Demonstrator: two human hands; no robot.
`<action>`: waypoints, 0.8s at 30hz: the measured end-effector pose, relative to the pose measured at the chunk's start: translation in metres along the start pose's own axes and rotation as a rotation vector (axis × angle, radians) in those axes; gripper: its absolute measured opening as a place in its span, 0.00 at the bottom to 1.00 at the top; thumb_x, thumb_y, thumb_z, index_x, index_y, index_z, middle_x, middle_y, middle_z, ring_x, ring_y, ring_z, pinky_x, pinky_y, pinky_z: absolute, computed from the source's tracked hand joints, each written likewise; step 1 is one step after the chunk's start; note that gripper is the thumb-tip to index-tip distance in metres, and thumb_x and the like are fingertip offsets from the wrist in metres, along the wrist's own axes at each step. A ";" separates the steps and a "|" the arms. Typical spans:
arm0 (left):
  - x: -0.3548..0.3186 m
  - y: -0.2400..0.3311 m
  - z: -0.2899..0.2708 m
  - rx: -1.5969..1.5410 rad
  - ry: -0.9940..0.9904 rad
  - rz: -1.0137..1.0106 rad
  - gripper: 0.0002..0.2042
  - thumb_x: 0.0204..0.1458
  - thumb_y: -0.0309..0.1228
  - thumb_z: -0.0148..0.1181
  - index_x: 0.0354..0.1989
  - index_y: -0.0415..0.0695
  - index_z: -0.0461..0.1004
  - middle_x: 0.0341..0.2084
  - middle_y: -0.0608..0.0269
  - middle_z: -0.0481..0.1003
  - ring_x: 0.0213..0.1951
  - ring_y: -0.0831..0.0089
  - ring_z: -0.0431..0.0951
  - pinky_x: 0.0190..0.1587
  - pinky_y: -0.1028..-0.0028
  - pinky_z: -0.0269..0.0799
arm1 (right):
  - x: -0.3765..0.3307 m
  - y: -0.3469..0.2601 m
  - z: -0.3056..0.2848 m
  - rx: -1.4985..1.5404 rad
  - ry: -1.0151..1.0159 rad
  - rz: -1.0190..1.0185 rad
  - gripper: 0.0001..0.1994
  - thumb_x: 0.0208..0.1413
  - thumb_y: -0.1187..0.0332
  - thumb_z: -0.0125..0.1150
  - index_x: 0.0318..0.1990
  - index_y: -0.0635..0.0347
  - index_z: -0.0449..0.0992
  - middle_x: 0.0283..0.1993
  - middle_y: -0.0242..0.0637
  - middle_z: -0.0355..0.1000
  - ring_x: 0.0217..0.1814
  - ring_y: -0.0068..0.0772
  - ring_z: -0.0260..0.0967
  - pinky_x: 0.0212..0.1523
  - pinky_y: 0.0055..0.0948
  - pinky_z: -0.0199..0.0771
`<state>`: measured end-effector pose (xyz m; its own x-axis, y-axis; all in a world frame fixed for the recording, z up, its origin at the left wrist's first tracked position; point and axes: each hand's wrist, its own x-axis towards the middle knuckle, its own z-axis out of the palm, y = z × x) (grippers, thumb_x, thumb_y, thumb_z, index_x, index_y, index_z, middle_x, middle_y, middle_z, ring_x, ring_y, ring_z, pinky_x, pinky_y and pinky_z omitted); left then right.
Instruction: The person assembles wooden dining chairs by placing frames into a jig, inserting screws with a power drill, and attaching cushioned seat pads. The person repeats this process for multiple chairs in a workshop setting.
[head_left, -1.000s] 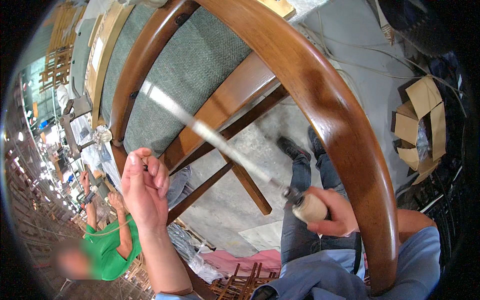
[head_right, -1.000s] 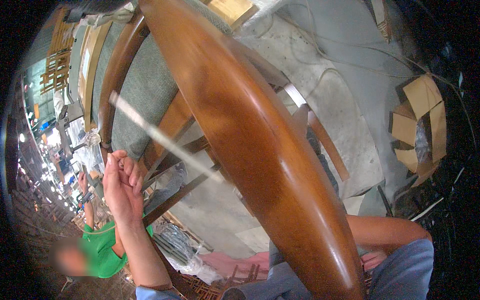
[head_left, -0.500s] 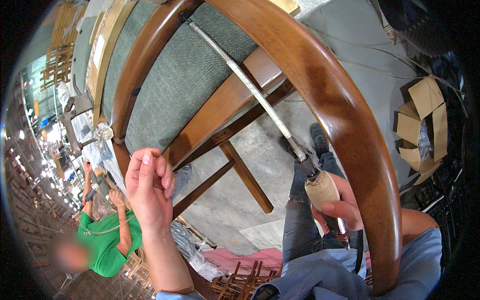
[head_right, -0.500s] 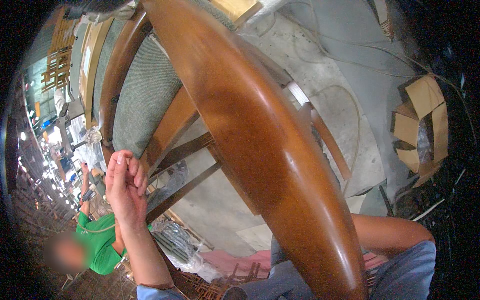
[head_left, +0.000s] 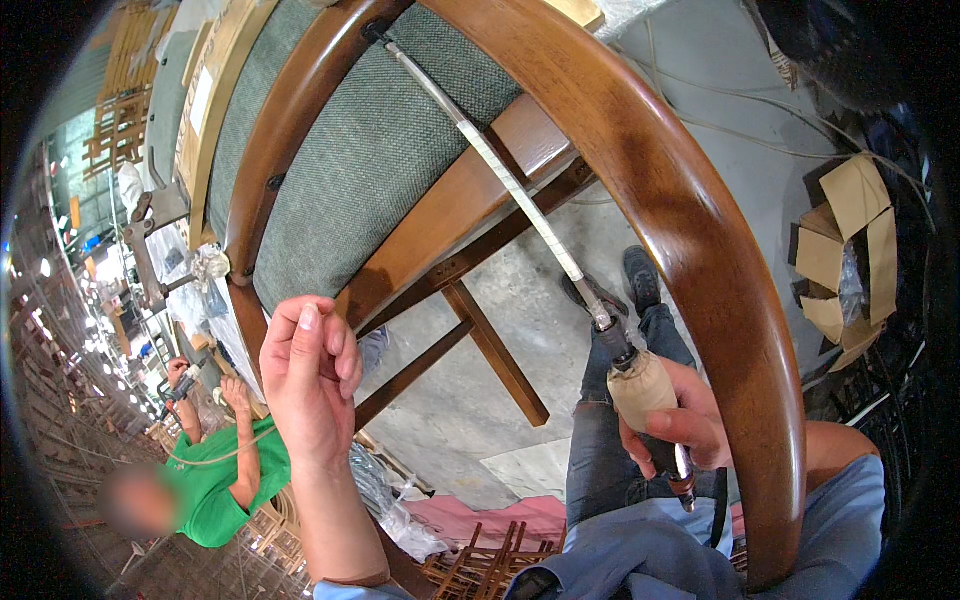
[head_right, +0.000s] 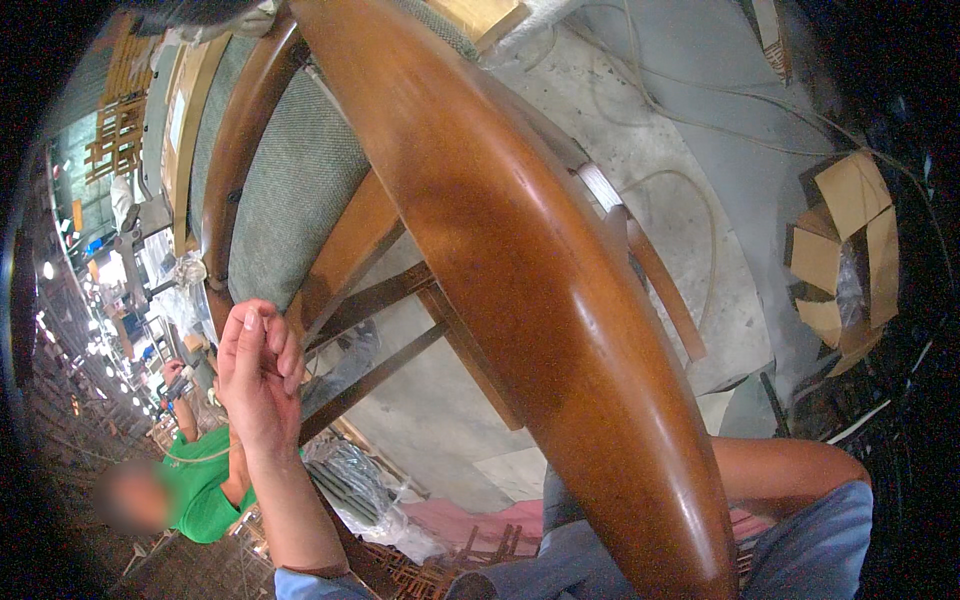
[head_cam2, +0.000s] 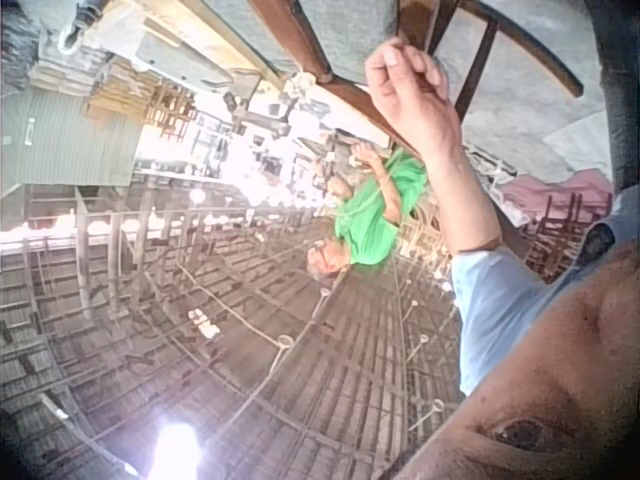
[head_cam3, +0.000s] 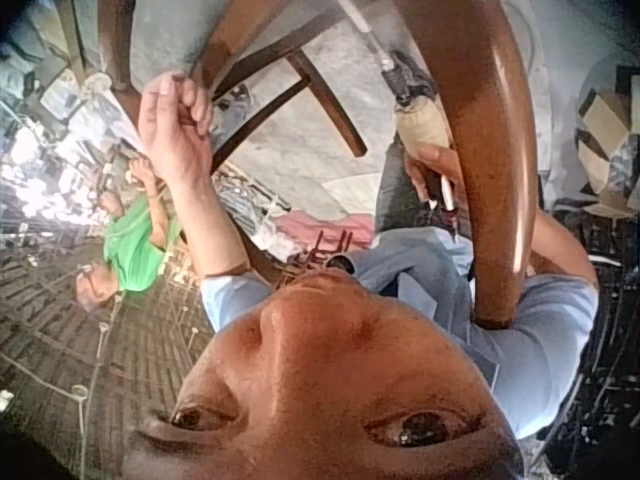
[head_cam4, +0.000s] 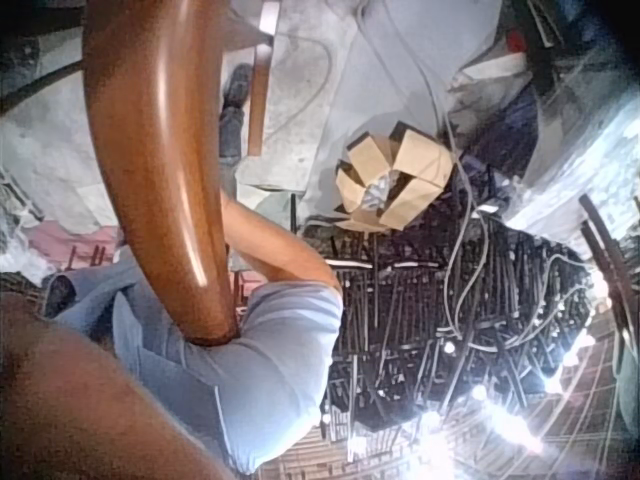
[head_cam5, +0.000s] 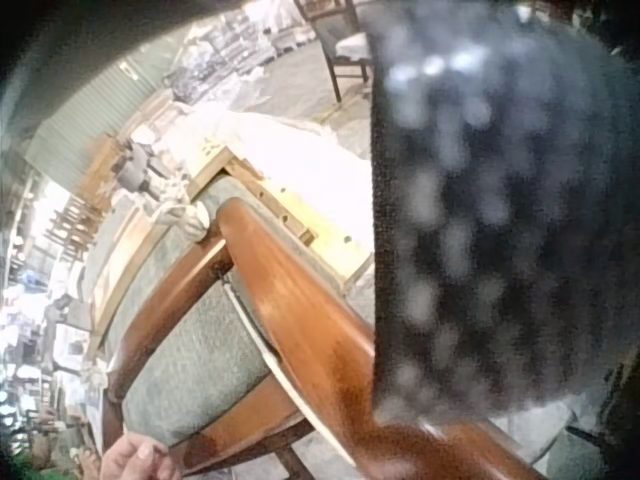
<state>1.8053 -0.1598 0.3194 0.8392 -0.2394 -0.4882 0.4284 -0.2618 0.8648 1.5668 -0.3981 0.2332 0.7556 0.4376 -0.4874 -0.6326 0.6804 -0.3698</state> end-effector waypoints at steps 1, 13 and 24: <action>0.001 -0.001 0.000 -0.004 -0.002 0.000 0.08 0.68 0.33 0.53 0.44 0.39 0.72 0.23 0.68 0.65 0.20 0.82 0.62 0.18 0.82 0.53 | 0.000 0.003 0.002 0.002 0.030 0.007 0.34 0.54 0.39 0.61 0.50 0.62 0.64 0.27 0.41 0.72 0.25 0.29 0.73 0.26 0.27 0.72; -0.004 0.000 0.008 0.013 -0.028 -0.009 0.09 0.68 0.33 0.53 0.44 0.39 0.71 0.23 0.67 0.66 0.20 0.82 0.62 0.17 0.82 0.54 | 0.002 -0.005 -0.004 -0.117 0.018 0.009 0.34 0.53 0.38 0.61 0.47 0.64 0.66 0.26 0.39 0.73 0.24 0.28 0.73 0.23 0.26 0.73; -0.009 0.001 0.012 0.014 -0.007 -0.050 0.09 0.67 0.33 0.55 0.44 0.40 0.72 0.23 0.68 0.66 0.20 0.82 0.63 0.18 0.82 0.54 | -0.004 -0.009 0.003 0.365 -0.028 0.172 0.31 0.51 0.43 0.66 0.50 0.61 0.67 0.28 0.42 0.72 0.26 0.31 0.73 0.21 0.28 0.71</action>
<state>1.7938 -0.1696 0.3237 0.8149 -0.2320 -0.5312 0.4647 -0.2863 0.8379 1.5699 -0.4042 0.2413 0.6515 0.5757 -0.4941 -0.6522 0.7577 0.0227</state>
